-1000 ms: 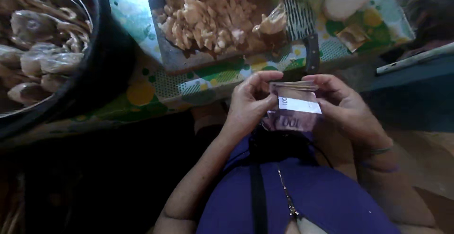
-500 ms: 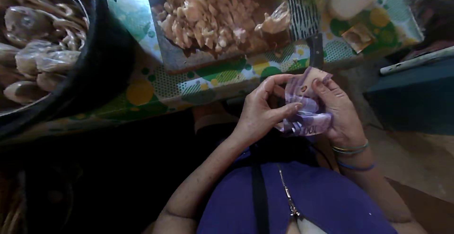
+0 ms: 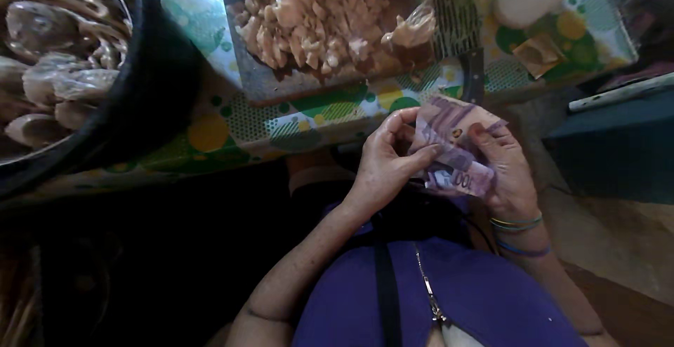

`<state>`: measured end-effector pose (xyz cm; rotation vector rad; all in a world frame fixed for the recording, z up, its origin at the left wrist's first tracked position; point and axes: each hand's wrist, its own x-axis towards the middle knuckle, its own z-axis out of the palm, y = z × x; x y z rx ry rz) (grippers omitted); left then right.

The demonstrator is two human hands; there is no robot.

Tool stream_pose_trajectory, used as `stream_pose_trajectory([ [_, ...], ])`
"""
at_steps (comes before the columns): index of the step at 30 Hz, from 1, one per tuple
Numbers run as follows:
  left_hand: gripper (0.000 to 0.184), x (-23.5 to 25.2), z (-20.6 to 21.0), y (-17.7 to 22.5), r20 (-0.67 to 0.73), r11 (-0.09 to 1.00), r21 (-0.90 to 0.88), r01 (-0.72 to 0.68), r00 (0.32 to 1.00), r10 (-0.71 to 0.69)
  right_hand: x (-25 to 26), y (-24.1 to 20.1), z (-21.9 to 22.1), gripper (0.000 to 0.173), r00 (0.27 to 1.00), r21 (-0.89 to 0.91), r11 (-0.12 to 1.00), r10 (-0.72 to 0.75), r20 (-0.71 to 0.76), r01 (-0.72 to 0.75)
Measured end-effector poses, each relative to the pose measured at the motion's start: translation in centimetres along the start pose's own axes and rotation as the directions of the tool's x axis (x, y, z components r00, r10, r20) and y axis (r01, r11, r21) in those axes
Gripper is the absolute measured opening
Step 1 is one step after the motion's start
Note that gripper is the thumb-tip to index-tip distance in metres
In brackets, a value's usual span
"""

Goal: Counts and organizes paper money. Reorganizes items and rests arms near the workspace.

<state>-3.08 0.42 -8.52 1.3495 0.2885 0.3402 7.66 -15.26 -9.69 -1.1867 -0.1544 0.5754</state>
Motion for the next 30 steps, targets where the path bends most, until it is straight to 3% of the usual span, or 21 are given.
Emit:
stream_pose_trajectory([
  [5,0.044,0.0,-0.6,0.4,0.024,0.998,-0.056,-0.007,1.0,0.008,0.5,0.5,-1.9,0.018,0.986,-0.012,0.992,-0.12,0.116,0.122],
  [13,0.048,-0.1,-0.6,0.5,-0.025,0.997,-0.058,-0.042,0.999,0.041,0.7,0.6,-2.1,0.023,0.966,0.002,0.992,-0.126,0.226,0.129],
  [17,0.066,-0.1,-0.2,0.6,-0.026,0.994,-0.096,-0.053,0.998,0.051,0.6,0.8,-1.5,0.017,0.979,0.028,0.997,-0.072,0.19,0.068],
  [20,0.067,-0.1,-0.5,1.1,-0.037,0.992,-0.11,-0.056,0.998,0.052,0.7,0.7,-1.5,0.02,0.987,0.03,0.996,-0.092,0.134,0.088],
  [23,0.06,-0.2,-0.7,1.4,-0.09,0.984,-0.04,-0.174,0.981,0.17,0.8,0.6,-2.0,0.022,0.99,-0.024,0.995,-0.094,0.1,0.097],
  [27,0.021,-0.2,-1.2,1.3,-0.051,0.884,0.259,-0.39,0.908,0.416,1.1,0.6,-2.3,0.022,0.986,-0.005,0.992,-0.122,0.115,0.123],
  [30,0.032,-0.2,-1.7,1.7,-0.029,0.854,0.407,-0.324,0.93,0.367,1.2,0.6,-2.3,0.02,0.983,-0.002,0.99,-0.141,0.119,0.142],
])
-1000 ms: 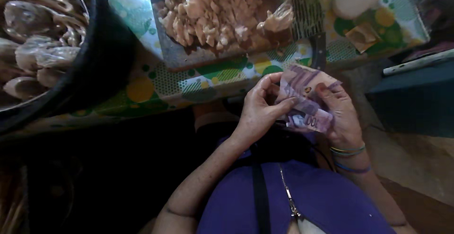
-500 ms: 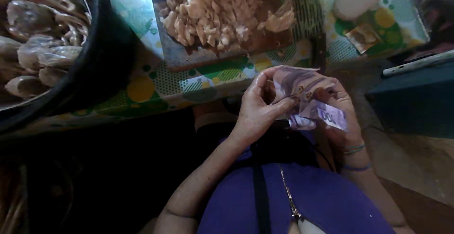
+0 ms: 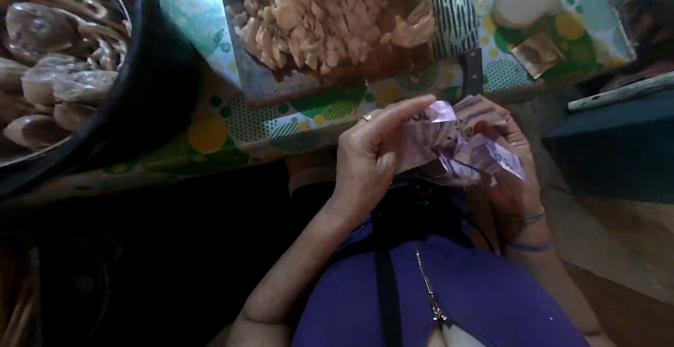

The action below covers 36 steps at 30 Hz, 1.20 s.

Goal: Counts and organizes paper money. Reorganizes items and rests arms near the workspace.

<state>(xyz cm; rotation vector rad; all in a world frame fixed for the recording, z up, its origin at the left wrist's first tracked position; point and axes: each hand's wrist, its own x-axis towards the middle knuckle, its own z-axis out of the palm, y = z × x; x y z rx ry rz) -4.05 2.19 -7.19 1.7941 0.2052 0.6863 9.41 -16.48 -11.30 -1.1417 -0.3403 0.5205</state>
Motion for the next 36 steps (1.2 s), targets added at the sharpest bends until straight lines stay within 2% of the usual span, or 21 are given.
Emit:
stream_pose_trajectory([
  [2,0.029,0.3,-0.3,0.0,0.004,0.999,-0.017,0.04,0.999,-0.04,0.0,0.0,0.1,0.019,1.0,0.018,1.0,0.02,-0.017,-0.02],
  [5,0.017,0.6,-0.9,-0.3,0.05,0.999,-0.031,0.008,0.999,-0.006,0.1,-0.1,0.0,0.019,1.0,0.033,0.999,0.019,-0.014,-0.018],
  [7,0.02,0.4,-1.3,-0.5,0.101,0.998,0.069,0.012,0.995,-0.019,0.1,-0.3,0.1,0.02,0.999,-0.001,1.0,0.016,-0.043,-0.016],
  [10,0.027,0.1,-1.2,-0.4,0.15,0.937,0.334,0.102,0.976,-0.16,0.0,-0.7,0.0,0.02,0.998,-0.033,0.999,0.002,-0.063,-0.004],
  [12,0.036,0.1,-0.7,-0.3,0.158,0.905,0.402,0.139,0.963,-0.218,0.0,-0.8,-0.1,0.018,0.999,-0.052,0.999,-0.012,-0.042,0.01],
  [14,0.039,0.4,-0.4,-0.2,0.2,0.93,0.326,0.171,0.949,-0.244,-0.1,-0.8,-0.1,0.017,0.999,-0.068,0.997,-0.032,-0.025,0.03],
  [16,0.035,0.6,-0.2,0.1,0.259,0.962,0.136,0.236,0.929,-0.265,-0.1,-0.7,0.1,0.017,0.999,-0.098,0.994,-0.052,0.004,0.052],
  [18,0.031,0.7,0.3,0.3,0.286,0.966,0.029,0.258,0.924,-0.255,-0.3,-0.8,0.3,0.014,0.997,-0.108,0.992,-0.055,0.05,0.06],
  [21,0.015,0.7,1.2,0.0,0.233,0.973,0.033,0.228,0.945,-0.229,-0.5,-0.9,0.8,0.011,0.995,-0.122,0.991,-0.04,0.095,0.052],
  [25,0.008,0.7,1.6,0.0,0.144,0.965,0.06,0.256,0.954,-0.262,-0.7,-1.0,0.7,0.016,0.994,-0.146,0.989,-0.018,0.107,0.034],
  [28,0.008,0.6,1.7,-0.3,0.097,0.958,0.052,0.281,0.954,-0.285,-0.7,-0.9,0.8,0.013,0.997,-0.107,0.994,-0.012,0.081,0.02],
  [36,0.01,0.9,1.2,-0.6,0.214,0.888,-0.221,0.404,0.908,-0.36,-0.5,-0.7,0.1,0.013,1.0,-0.07,0.997,-0.029,0.01,0.029],
])
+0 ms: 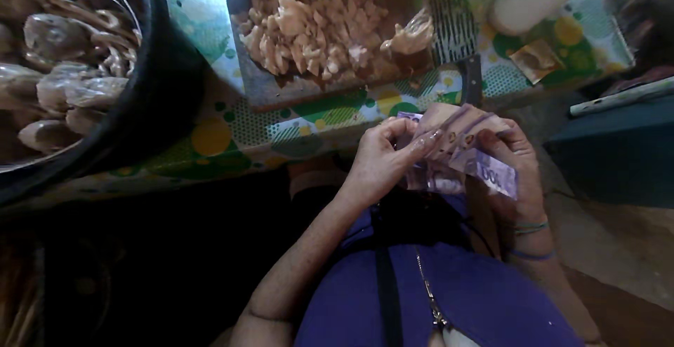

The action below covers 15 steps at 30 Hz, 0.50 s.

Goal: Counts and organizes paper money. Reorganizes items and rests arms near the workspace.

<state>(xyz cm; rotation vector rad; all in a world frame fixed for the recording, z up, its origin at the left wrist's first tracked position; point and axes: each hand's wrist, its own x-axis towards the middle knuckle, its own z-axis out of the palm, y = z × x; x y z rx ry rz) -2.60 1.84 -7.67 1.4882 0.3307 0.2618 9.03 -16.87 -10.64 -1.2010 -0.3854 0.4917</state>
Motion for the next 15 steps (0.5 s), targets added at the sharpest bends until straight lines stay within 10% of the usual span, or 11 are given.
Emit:
stream_pose_trajectory([
  [8,0.01,0.07,0.25,-0.44,0.031,0.996,0.074,-0.055,0.998,0.053,-0.08,-0.15,-0.44,0.017,0.989,-0.006,0.999,-0.042,0.143,0.044],
  [15,0.007,0.06,0.1,-0.75,-0.087,0.997,0.045,-0.059,0.994,0.063,0.16,-0.05,-1.01,0.031,0.999,-0.019,0.999,-0.044,-0.01,0.044],
])
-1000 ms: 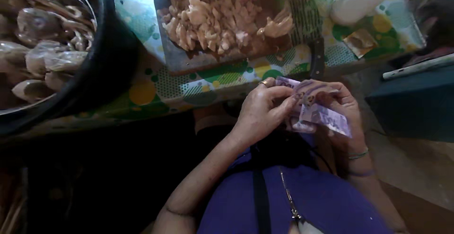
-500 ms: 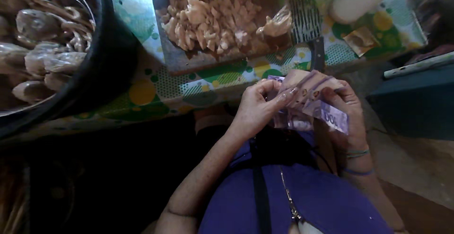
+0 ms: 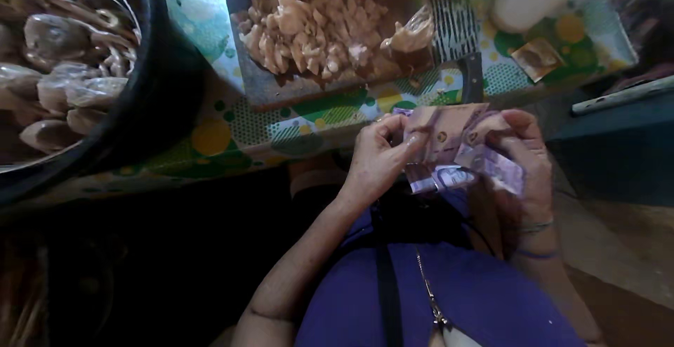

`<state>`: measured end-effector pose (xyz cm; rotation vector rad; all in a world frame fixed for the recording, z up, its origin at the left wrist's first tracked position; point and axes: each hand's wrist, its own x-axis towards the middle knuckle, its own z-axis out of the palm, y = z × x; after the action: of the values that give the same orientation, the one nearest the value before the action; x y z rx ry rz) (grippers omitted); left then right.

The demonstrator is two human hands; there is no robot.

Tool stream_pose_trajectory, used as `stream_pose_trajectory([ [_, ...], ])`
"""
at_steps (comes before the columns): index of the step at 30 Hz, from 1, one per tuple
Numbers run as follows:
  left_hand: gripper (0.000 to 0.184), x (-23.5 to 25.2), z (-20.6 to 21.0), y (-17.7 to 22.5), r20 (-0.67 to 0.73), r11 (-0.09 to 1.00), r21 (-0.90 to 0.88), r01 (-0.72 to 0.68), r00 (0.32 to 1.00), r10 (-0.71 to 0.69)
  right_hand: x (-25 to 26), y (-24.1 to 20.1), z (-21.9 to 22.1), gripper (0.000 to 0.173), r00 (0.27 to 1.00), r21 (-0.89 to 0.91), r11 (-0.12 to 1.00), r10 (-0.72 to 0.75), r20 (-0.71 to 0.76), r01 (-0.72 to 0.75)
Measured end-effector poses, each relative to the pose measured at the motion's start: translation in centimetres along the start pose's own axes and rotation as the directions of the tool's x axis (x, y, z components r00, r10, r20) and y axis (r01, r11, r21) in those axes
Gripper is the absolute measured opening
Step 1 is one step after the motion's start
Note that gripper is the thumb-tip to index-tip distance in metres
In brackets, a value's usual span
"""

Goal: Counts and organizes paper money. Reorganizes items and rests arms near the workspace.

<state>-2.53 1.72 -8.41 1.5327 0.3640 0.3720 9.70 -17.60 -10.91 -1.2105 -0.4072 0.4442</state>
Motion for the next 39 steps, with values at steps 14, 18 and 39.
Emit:
stream_pose_trajectory([
  [14,0.01,-0.1,0.6,0.4,-0.049,0.994,0.104,0.043,0.998,-0.038,-0.6,-1.6,1.2,0.036,0.996,-0.206,0.977,0.064,0.055,-0.051],
  [18,0.009,-0.2,0.5,0.5,-0.07,0.991,0.126,0.048,0.997,-0.04,-0.6,-1.7,1.3,0.025,0.998,-0.143,0.989,0.048,0.05,-0.04],
  [39,0.011,-0.2,0.4,0.3,0.042,0.991,0.008,0.137,0.99,-0.137,0.2,-0.4,2.2,0.019,0.964,-0.353,0.912,-0.252,-0.082,0.209],
])
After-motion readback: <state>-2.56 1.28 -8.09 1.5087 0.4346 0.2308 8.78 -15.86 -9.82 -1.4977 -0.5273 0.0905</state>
